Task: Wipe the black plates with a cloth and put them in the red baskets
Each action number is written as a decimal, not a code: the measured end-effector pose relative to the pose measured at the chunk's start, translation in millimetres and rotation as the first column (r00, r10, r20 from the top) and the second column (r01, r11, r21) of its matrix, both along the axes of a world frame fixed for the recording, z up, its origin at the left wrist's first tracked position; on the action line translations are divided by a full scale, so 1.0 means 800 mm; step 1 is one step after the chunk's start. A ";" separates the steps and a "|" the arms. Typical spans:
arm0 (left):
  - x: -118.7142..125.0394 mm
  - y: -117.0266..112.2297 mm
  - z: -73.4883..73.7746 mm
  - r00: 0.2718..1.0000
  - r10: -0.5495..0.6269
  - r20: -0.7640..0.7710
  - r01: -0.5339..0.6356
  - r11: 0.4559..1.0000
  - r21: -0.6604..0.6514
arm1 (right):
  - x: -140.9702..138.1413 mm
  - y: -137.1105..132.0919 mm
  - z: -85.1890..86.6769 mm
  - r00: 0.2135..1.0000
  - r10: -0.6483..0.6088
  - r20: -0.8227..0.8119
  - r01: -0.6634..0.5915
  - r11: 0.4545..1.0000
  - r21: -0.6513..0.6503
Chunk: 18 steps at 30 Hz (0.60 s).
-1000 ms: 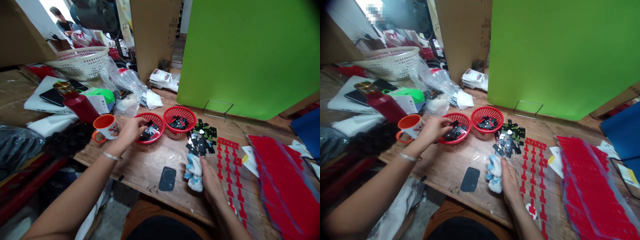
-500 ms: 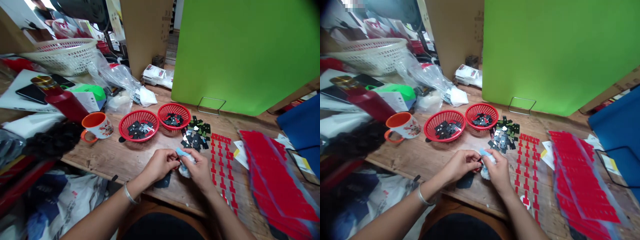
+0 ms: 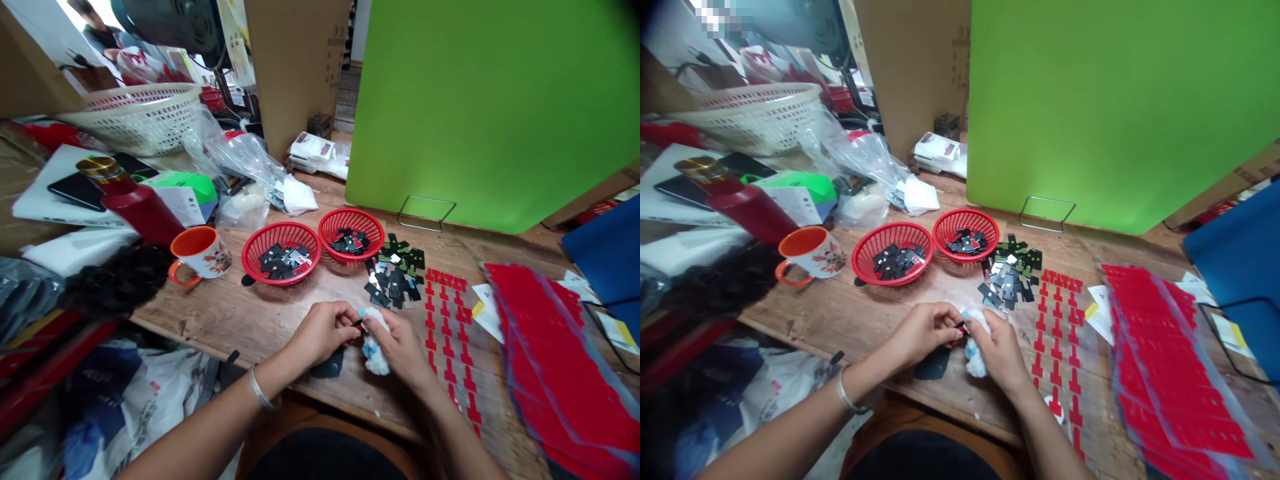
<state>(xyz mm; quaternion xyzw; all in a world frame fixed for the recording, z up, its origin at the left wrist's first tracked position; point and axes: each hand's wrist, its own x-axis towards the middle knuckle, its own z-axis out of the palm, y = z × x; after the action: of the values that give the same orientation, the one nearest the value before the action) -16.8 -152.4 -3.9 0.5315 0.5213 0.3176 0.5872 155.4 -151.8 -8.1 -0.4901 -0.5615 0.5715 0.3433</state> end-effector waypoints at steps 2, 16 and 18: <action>-0.010 0.009 0.010 0.991 -0.069 -0.115 0.076 0.995 0.058 | 0.002 -0.001 -0.002 0.994 -0.052 0.094 0.047 0.997 0.062; -0.115 0.162 0.106 0.535 0.351 -0.768 0.200 0.831 0.519 | -0.004 -0.009 -0.006 0.964 -0.209 -0.165 0.162 0.952 -0.259; -0.134 0.169 0.084 0.394 0.265 -0.880 0.268 0.883 0.385 | -0.004 -0.011 -0.007 0.967 -0.192 -0.165 0.146 0.956 -0.256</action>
<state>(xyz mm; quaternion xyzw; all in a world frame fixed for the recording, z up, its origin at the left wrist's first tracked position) -123.9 -17.4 63.5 0.7421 0.6625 0.0865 0.0540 152.5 -160.4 -13.7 -0.5184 -0.4087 0.6478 0.3804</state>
